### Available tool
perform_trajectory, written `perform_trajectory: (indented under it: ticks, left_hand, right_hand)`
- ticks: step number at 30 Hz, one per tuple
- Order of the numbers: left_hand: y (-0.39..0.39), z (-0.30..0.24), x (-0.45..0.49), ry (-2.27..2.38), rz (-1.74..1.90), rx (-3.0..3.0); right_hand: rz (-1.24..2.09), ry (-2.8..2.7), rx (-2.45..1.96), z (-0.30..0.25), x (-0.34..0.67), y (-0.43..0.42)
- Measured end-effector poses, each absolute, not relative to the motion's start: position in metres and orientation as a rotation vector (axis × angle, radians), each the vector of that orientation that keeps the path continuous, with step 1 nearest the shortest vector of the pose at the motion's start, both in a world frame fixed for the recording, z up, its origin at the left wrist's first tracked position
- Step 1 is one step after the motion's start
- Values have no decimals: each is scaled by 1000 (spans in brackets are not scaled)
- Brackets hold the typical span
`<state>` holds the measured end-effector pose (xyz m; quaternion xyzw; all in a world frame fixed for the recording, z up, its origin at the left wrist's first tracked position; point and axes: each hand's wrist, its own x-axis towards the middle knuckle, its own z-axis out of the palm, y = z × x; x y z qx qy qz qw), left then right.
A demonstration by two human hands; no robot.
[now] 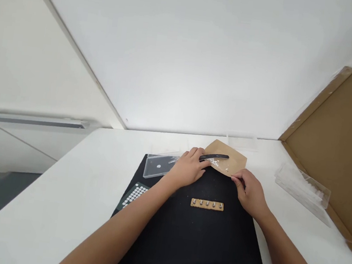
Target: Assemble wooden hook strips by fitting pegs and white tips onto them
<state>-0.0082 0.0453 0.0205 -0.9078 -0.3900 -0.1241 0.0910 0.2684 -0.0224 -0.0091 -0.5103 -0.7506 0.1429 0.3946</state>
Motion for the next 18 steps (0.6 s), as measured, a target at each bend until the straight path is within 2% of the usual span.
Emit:
perform_trajectory:
  ticks: [8,18]
  left_hand:
    - [54,12,14,-1042,-250,-2694]
    - [-12,37,8,-984,-115,-2689]
  right_hand:
    - [336,-1787,-1389,-13,284,-13]
    - [412,-1902,-1225,-8,273,-22]
